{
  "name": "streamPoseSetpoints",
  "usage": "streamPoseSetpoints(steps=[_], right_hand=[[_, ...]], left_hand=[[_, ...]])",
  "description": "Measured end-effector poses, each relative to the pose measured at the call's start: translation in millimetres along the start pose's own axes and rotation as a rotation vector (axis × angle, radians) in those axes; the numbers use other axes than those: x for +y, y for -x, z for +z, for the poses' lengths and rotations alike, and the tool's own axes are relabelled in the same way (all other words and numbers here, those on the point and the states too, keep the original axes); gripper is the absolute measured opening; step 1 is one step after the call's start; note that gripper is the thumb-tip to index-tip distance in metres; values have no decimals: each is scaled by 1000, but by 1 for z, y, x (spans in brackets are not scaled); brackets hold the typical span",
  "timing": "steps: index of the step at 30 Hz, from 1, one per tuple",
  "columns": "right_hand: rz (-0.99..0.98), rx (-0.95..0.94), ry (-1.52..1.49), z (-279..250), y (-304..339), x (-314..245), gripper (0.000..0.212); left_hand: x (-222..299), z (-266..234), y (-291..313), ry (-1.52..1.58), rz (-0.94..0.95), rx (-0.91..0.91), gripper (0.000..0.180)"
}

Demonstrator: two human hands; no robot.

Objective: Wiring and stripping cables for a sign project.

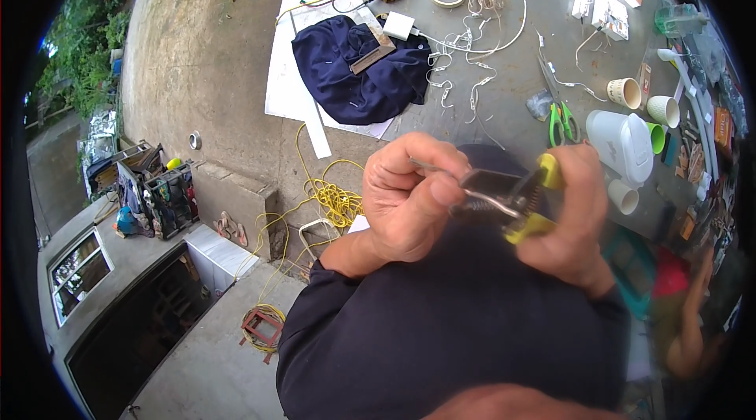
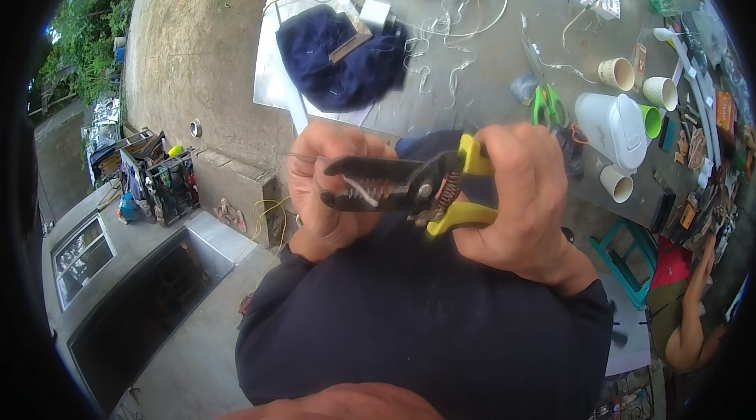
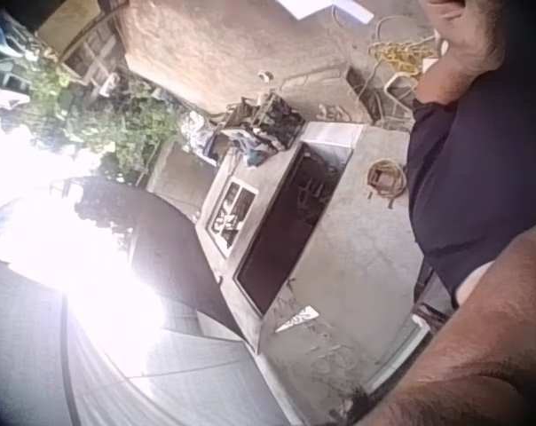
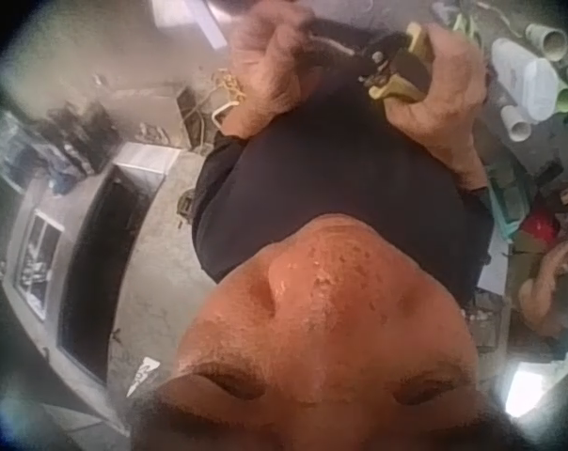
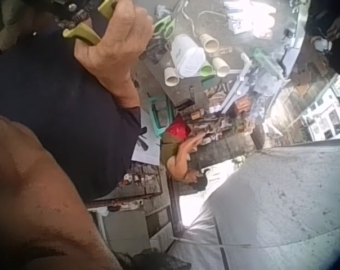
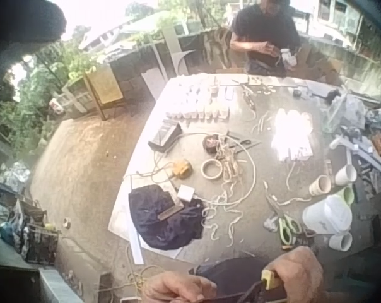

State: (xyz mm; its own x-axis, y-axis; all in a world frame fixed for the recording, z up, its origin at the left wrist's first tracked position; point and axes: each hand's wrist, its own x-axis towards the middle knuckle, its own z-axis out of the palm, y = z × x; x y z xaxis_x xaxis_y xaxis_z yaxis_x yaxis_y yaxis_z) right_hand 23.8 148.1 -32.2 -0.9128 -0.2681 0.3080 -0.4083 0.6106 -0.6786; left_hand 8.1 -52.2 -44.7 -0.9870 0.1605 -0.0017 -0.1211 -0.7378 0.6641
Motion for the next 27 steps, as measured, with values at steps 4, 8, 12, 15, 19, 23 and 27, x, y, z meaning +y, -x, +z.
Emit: streamPoseSetpoints(steps=[4, 8, 12, 15, 19, 23, 27], right_hand=[[13, -5, -22, 2, 1, 0, 65], [24, 6, -12, 4, 2, 2, 67], [16, 27, -17, 5, 1, 3, 70], [7, 11, -26, 4, 0, 2, 70], [-12, 23, -23, 6, 0, 3, 71], [-11, 16, -25, 7, -2, 3, 71], [-6, 9, -35, 6, -4, 3, 71]], left_hand=[[3, 0, 0, -19, 2, -8, 16], [4, 3, -1, -12, -13, 9, 17], [4, 4, -2, 11, -20, 10, 16], [8, 5, -1, -11, -14, 0, 16], [10, 8, -1, -37, -12, 13, 15], [15, 12, -3, -203, -60, 15, 20], [15, 11, -2, -195, -58, 20, 20]])
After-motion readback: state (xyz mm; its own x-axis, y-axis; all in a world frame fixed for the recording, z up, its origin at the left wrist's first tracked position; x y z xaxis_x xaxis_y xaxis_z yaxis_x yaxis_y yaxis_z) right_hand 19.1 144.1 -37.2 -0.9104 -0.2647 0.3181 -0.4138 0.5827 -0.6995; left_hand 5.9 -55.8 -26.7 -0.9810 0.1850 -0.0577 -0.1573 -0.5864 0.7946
